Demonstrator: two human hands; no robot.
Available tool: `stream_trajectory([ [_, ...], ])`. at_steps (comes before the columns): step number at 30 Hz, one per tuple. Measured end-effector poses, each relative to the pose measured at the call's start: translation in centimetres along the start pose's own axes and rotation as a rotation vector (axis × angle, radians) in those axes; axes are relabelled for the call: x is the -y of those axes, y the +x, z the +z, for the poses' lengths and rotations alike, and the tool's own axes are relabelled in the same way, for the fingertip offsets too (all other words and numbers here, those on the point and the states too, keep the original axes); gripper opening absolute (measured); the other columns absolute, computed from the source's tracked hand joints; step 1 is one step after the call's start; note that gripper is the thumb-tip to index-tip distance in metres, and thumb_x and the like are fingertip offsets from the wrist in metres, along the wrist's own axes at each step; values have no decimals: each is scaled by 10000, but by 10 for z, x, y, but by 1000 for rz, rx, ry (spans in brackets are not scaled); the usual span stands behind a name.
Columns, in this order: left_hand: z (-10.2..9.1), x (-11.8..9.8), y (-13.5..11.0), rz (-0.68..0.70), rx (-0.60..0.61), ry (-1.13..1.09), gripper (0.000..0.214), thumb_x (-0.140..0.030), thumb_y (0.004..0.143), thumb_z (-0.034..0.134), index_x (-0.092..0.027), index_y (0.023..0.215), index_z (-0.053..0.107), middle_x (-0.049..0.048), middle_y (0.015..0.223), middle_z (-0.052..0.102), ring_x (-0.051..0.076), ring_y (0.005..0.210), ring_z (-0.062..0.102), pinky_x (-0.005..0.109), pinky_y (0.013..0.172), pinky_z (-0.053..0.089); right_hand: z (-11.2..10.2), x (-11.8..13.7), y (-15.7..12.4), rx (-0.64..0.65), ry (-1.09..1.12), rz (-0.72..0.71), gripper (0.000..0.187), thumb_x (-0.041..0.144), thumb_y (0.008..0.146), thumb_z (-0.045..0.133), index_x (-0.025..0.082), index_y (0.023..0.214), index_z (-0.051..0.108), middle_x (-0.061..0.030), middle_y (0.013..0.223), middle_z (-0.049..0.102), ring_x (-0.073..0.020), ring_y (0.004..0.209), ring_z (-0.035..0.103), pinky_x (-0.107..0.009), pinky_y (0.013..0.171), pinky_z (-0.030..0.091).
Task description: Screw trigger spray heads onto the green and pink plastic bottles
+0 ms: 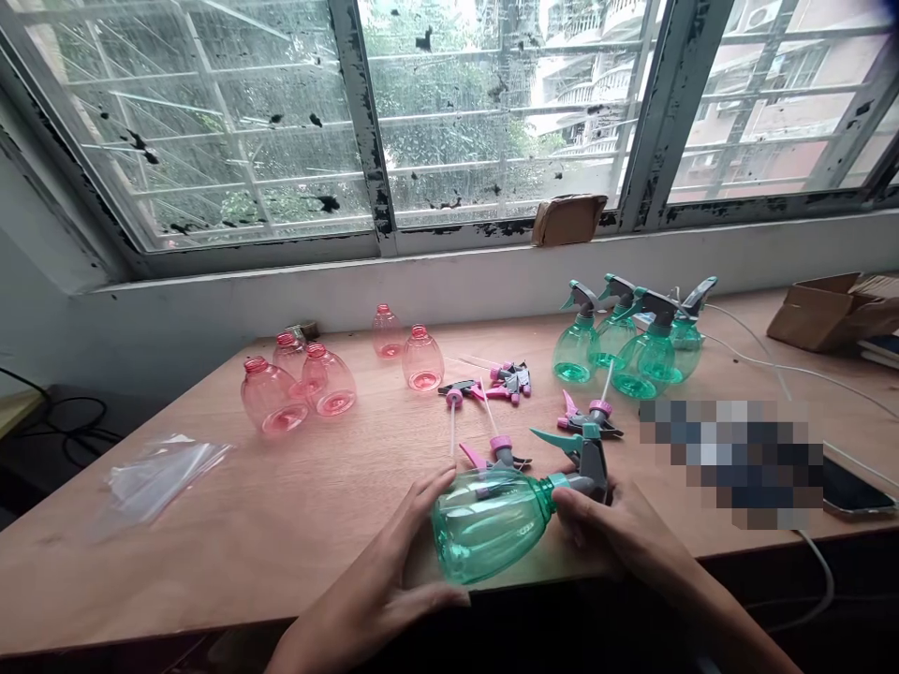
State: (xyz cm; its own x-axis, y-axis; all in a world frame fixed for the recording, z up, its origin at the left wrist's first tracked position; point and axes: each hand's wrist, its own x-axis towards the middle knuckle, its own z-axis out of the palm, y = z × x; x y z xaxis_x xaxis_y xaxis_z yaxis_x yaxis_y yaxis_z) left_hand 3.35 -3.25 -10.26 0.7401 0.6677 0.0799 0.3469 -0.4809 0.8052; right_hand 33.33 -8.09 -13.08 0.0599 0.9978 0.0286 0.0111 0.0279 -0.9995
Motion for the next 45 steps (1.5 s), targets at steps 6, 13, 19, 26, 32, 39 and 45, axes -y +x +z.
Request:
stream_trajectory([
  [6, 3, 4, 2, 63, -56, 82, 937, -279, 949, 783, -451, 1651, 186, 21, 1732, 297, 340, 1605, 257, 507, 1327, 247, -2, -7, -2, -7, 109, 43, 464, 565, 800, 846, 189, 993, 656, 37, 564, 679, -165, 503, 587, -284, 534, 455],
  [13, -3, -1, -1, 45, 25, 6, 733, -643, 998, 578, -442, 1640, 286, -9, 1756, 268, 371, 1607, 244, 526, 1322, 240, -5, -2, -1, -34, 71, 56, 476, 619, 758, 846, 166, 697, 712, -13, 591, 699, -165, 535, 590, -289, 545, 475],
  [19, 1, 1, -1, 7, -15, 5, 892, -418, 916, 819, -429, 1636, 294, 12, 1733, 328, 364, 1583, 312, 496, 1312, 289, -7, -5, -2, -23, 111, 96, 496, 629, 713, 884, 169, 868, 781, -19, 621, 744, -180, 564, 628, -280, 560, 487],
  [26, 7, -1, 0, -12, -24, 49, 1063, -209, 866, 868, -444, 1642, 181, 19, 1738, 301, 335, 1578, 331, 481, 1313, 290, -8, -13, 1, -20, 136, 108, 444, 582, 778, 873, 176, 919, 760, -11, 654, 763, -174, 608, 633, -267, 584, 474],
  [32, 3, -5, 0, -36, 28, 31, 1088, -351, 836, 905, -422, 1651, 188, 46, 1739, 304, 380, 1585, 300, 524, 1309, 279, -7, -10, 0, 3, 147, 91, 467, 605, 809, 843, 181, 946, 706, 0, 658, 761, -175, 602, 651, -277, 599, 493],
  [39, 9, 2, -1, 31, -29, 93, 1118, -210, 903, 831, -457, 1650, 37, 38, 1763, 219, 339, 1597, 275, 494, 1315, 263, -6, -9, -1, 1, 114, 72, 475, 622, 836, 806, 163, 931, 733, -10, 641, 744, -177, 591, 636, -284, 590, 481],
  [45, 0, -4, 1, 96, 57, -22, 880, -523, 944, 753, -383, 1641, 236, 66, 1738, 285, 373, 1580, 297, 508, 1294, 293, -4, -7, 0, -12, 108, 85, 473, 634, 817, 810, 171, 848, 718, 0, 608, 711, -173, 570, 618, -278, 580, 472],
])
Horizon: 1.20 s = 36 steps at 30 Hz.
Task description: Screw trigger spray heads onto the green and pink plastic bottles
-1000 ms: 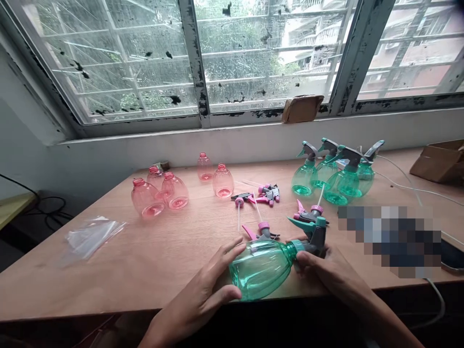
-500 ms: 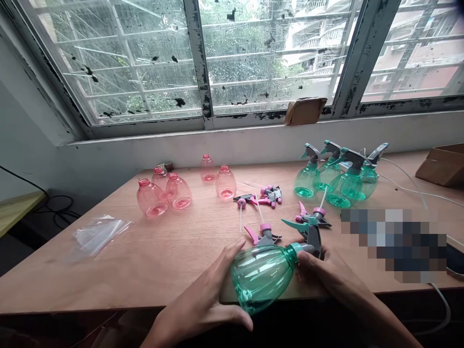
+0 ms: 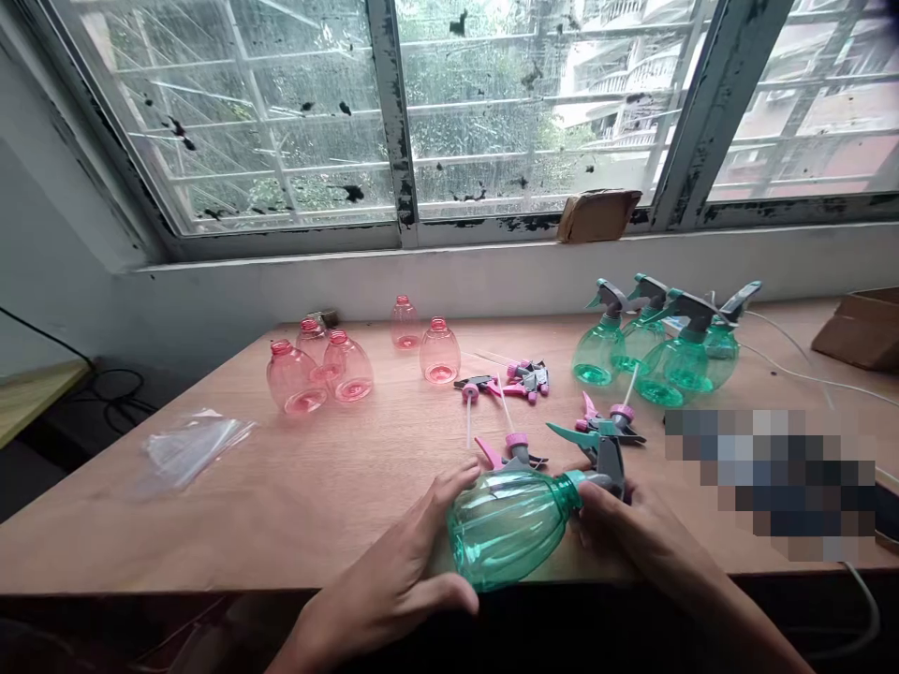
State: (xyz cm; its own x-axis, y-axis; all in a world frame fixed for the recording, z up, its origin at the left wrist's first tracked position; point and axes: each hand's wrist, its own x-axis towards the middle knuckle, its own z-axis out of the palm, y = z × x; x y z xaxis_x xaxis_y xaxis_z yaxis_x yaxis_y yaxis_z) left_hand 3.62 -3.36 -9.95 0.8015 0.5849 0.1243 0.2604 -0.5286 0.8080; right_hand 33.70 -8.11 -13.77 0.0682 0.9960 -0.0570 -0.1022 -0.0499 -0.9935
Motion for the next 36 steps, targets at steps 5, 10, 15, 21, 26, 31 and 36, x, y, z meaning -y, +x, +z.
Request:
stream_trajectory([
  [5, 2, -2, -1, -58, -29, -43, 958, -323, 910, 838, -413, 1640, 224, 31, 1737, 296, 345, 1587, 295, 477, 1309, 267, 1, 3, -4, 0, -114, 11, 503, 677, 814, 775, 180, 775, 709, 24, 563, 624, -154, 540, 519, -269, 544, 402],
  [10, 11, -2, -1, -110, -97, 7, 1141, -124, 844, 855, -402, 1652, 99, 70, 1726, 302, 338, 1566, 344, 457, 1293, 287, -3, 3, -6, 48, -171, 26, 488, 685, 835, 745, 203, 774, 706, 37, 570, 580, -152, 537, 473, -274, 528, 357],
  [15, 7, -3, 1, -94, -56, -10, 1184, -485, 820, 898, -394, 1656, 64, 85, 1741, 252, 365, 1574, 311, 462, 1289, 287, -1, 6, -3, 94, -134, 22, 552, 703, 831, 732, 210, 610, 621, 23, 578, 588, -151, 547, 491, -282, 545, 375],
  [21, 1, -3, -2, -140, -29, -71, 722, -626, 1051, 498, -424, 1651, 151, 42, 1734, 282, 330, 1570, 332, 490, 1297, 258, 0, -1, -1, 76, -127, 11, 509, 705, 830, 731, 209, 732, 673, 23, 553, 606, -170, 540, 527, -294, 558, 405],
  [26, 10, 4, -2, -156, -95, 75, 1183, -350, 881, 870, -504, 1630, -33, -1, 1777, 136, 309, 1615, 223, 473, 1320, 220, -1, -8, 2, 44, -125, 2, 507, 676, 852, 732, 181, 962, 719, 29, 514, 613, -190, 522, 553, -305, 548, 419],
  [31, 6, 1, -1, -109, -46, 47, 1106, -556, 879, 812, -462, 1643, 17, 28, 1757, 210, 332, 1600, 262, 452, 1296, 287, -1, -6, 2, 66, -64, 5, 495, 658, 851, 757, 181, 971, 701, 32, 568, 643, -168, 532, 549, -289, 548, 415],
  [36, -1, -1, -2, -116, -29, -40, 699, -608, 1062, 487, -442, 1650, 145, 1, 1754, 247, 313, 1602, 264, 460, 1312, 244, 0, -3, 3, 85, -70, -39, 467, 629, 879, 747, 167, 950, 723, 36, 558, 637, -156, 533, 556, -278, 556, 408],
])
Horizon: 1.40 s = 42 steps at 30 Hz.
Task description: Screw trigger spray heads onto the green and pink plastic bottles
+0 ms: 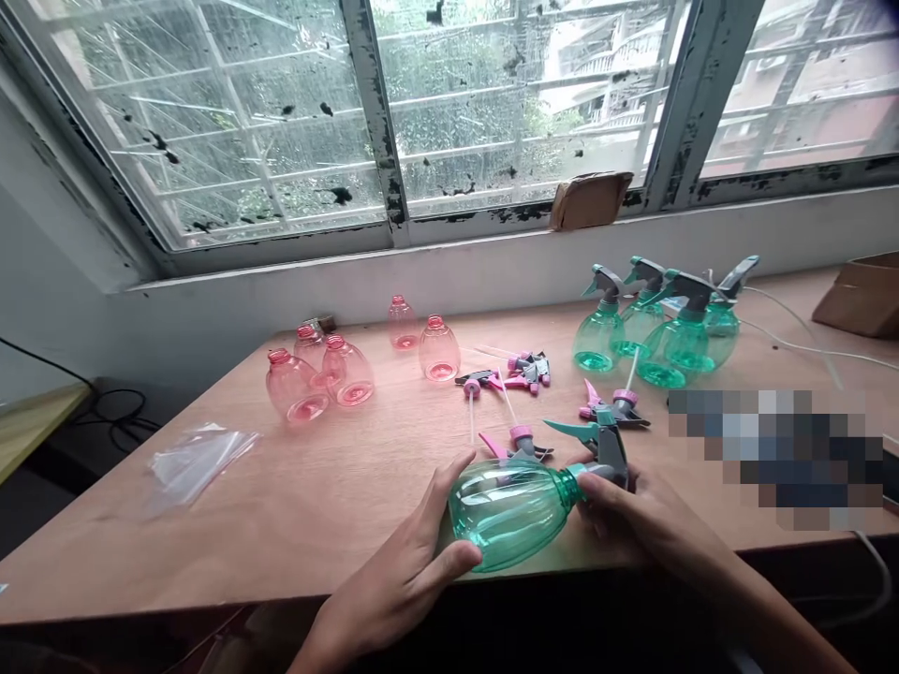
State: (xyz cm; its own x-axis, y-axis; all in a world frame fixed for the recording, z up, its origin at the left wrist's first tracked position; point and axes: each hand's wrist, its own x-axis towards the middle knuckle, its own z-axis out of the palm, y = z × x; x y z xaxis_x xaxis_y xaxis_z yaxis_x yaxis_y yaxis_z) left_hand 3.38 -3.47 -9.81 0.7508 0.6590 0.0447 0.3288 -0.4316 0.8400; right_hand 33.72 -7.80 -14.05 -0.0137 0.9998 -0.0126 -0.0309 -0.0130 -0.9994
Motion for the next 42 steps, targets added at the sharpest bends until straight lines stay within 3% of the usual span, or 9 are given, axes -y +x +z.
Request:
stream_trajectory([
  [5, 5, 4, 1, -86, -31, 44, 1153, -336, 885, 854, -444, 1658, 5, 18, 1781, 160, 327, 1629, 175, 501, 1332, 182, -2, -5, 1, 1, 8, -25, 453, 590, 895, 753, 154, 1013, 720, 38, 568, 646, -155, 532, 557, -282, 571, 414],
  [10, 6, 6, 1, -106, -50, 35, 1240, -323, 806, 919, -363, 1679, 40, 79, 1778, 166, 347, 1624, 185, 524, 1330, 174, -3, -7, 0, 33, -6, -36, 417, 569, 907, 751, 159, 978, 724, 29, 590, 653, -166, 557, 566, -292, 582, 412],
  [12, 4, 6, -1, -69, -32, 6, 1175, -466, 847, 869, -342, 1685, 54, 82, 1776, 178, 358, 1622, 187, 524, 1329, 173, -2, -5, 0, 46, -4, -43, 398, 557, 918, 742, 160, 942, 724, 25, 597, 655, -167, 554, 564, -297, 583, 409],
  [16, -1, 5, -4, -54, 2, -34, 782, -590, 1070, 479, -332, 1690, 78, 46, 1778, 190, 326, 1625, 199, 503, 1327, 185, -2, -1, -2, 44, 8, -48, 396, 558, 909, 754, 169, 977, 726, 33, 585, 662, -173, 558, 575, -295, 590, 418],
  [23, 7, 6, -2, -104, -45, 126, 1036, -378, 936, 778, -370, 1679, 56, 36, 1780, 175, 335, 1619, 211, 487, 1328, 206, -2, 1, -4, 8, 45, -30, 480, 631, 890, 735, 156, 824, 743, -2, 588, 696, -166, 535, 591, -282, 558, 450],
  [27, 6, 6, -2, -87, -45, 115, 1102, -428, 888, 835, -378, 1681, 71, 41, 1765, 238, 356, 1603, 258, 491, 1319, 241, 1, 5, -4, -5, 13, -40, 541, 645, 863, 755, 160, 630, 695, -5, 560, 663, -163, 536, 590, -279, 551, 469],
  [33, 0, 3, -6, -96, -37, 42, 724, -579, 1089, 425, -344, 1694, 103, 0, 1787, 132, 335, 1634, 156, 498, 1339, 149, 2, 4, -3, -14, 53, -33, 510, 649, 855, 763, 161, 712, 714, -2, 574, 674, -163, 529, 599, -275, 540, 471],
  [38, 5, 1, -4, -116, -60, 75, 1056, -402, 949, 763, -360, 1690, 13, 17, 1783, 168, 327, 1633, 166, 498, 1340, 159, 2, 3, -3, -17, 45, -34, 522, 647, 872, 745, 155, 700, 723, -7, 570, 668, -159, 521, 584, -274, 536, 461],
  [42, 8, 1, -1, -144, -75, 116, 1165, -278, 842, 871, -350, 1691, 75, 38, 1773, 209, 345, 1622, 205, 504, 1331, 201, 2, 4, -3, 2, 37, -38, 521, 643, 869, 750, 156, 686, 729, 2, 564, 652, -156, 524, 580, -269, 538, 468],
])
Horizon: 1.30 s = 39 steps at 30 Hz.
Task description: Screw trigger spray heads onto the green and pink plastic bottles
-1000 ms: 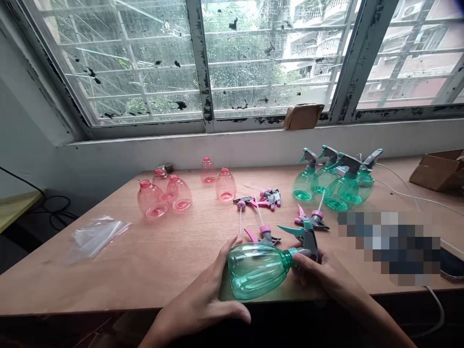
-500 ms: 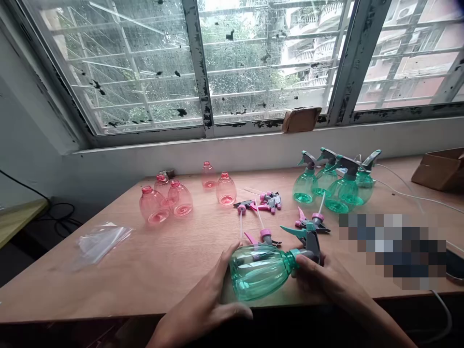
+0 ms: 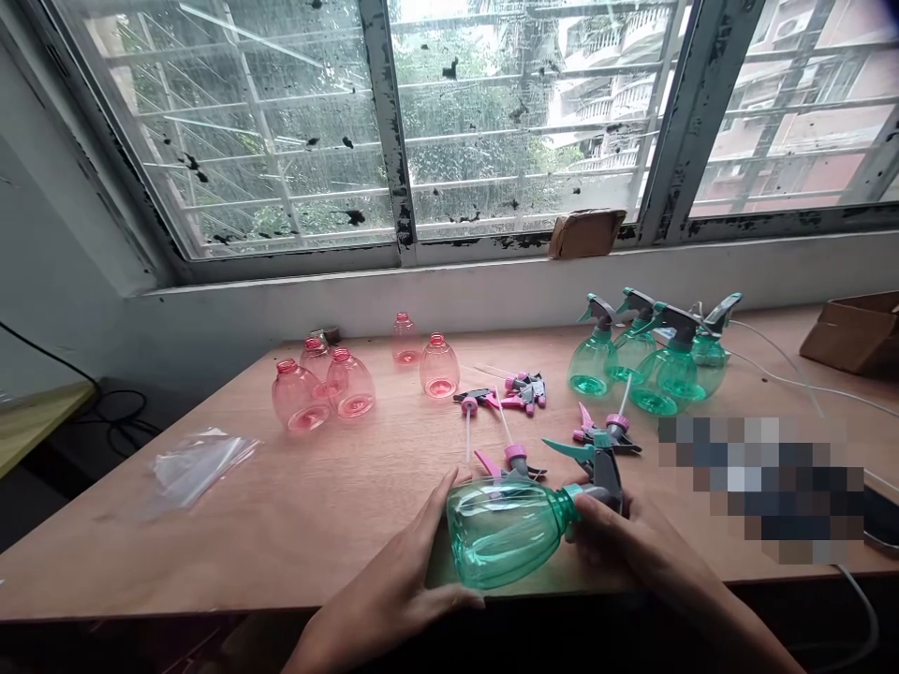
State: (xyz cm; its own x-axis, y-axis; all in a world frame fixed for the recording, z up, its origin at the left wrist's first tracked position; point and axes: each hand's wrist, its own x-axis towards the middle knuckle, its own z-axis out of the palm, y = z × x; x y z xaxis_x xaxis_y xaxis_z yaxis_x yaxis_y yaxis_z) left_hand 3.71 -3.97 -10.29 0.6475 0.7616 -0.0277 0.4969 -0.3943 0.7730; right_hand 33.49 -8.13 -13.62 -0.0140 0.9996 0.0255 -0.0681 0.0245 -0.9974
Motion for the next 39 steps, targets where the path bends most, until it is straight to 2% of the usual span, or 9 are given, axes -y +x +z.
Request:
stream_trajectory([
  [3, -4, 0, 1, 37, 45, -17, 1136, -350, 830, 893, -330, 1685, 145, 47, 1767, 233, 344, 1623, 203, 494, 1334, 194, -1, 0, 0, -5, 2, -7, 528, 651, 856, 759, 160, 667, 713, 1, 554, 648, -161, 525, 586, -272, 543, 476],
  [8, -11, 0, -1, 113, 67, -80, 727, -465, 1063, 575, -327, 1673, 204, 38, 1759, 264, 297, 1613, 257, 461, 1332, 217, -3, -2, 1, -7, 14, -8, 523, 647, 858, 763, 156, 689, 702, -3, 552, 660, -156, 511, 588, -272, 544, 464],
  [12, -7, 1, 0, 55, 46, -62, 953, -375, 914, 811, -384, 1659, 216, 23, 1747, 298, 346, 1601, 273, 503, 1322, 242, -2, -1, 1, -14, 10, -16, 506, 620, 892, 744, 161, 686, 691, 5, 560, 658, -152, 522, 585, -270, 556, 447],
  [16, 0, 6, 1, 65, 22, -72, 1249, -228, 823, 877, -397, 1680, -17, 52, 1757, 262, 360, 1598, 277, 540, 1314, 245, -1, 0, 0, 17, -43, -19, 533, 630, 896, 729, 162, 644, 688, -4, 548, 655, -163, 536, 587, -280, 571, 440],
  [22, -4, 11, -1, 104, 74, -43, 1196, -473, 823, 885, -348, 1692, 73, 63, 1772, 211, 397, 1617, 186, 546, 1325, 185, -2, -2, 0, 14, -44, -20, 517, 613, 910, 722, 168, 652, 680, 4, 552, 654, -161, 543, 592, -274, 579, 450],
  [25, -9, 13, -2, 150, 104, -83, 945, -614, 993, 620, -311, 1697, 67, 66, 1775, 200, 370, 1619, 200, 512, 1324, 202, -3, -3, 1, 30, -26, -11, 468, 604, 899, 742, 156, 766, 734, 11, 562, 663, -159, 540, 582, -271, 568, 444],
  [27, -10, 13, -3, 130, 111, -88, 845, -594, 1044, 536, -320, 1695, 72, 57, 1776, 200, 350, 1621, 205, 511, 1324, 204, -2, -3, 1, 36, -4, -3, 461, 605, 885, 757, 152, 800, 748, 13, 567, 665, -158, 537, 577, -270, 563, 440],
  [34, 0, 8, 0, 107, 34, 30, 1194, -295, 868, 861, -419, 1671, -13, 37, 1777, 188, 352, 1616, 217, 520, 1327, 198, -2, -3, 0, 36, -14, 1, 500, 629, 883, 747, 144, 758, 741, 3, 586, 669, -151, 546, 570, -273, 566, 422],
  [39, -4, 11, 1, 171, 89, -14, 1202, -645, 814, 824, -410, 1672, 15, 51, 1775, 194, 386, 1610, 215, 527, 1322, 200, -2, -2, 1, 52, -29, -17, 503, 620, 904, 730, 155, 711, 707, 9, 579, 652, -148, 552, 573, -265, 566, 424],
])
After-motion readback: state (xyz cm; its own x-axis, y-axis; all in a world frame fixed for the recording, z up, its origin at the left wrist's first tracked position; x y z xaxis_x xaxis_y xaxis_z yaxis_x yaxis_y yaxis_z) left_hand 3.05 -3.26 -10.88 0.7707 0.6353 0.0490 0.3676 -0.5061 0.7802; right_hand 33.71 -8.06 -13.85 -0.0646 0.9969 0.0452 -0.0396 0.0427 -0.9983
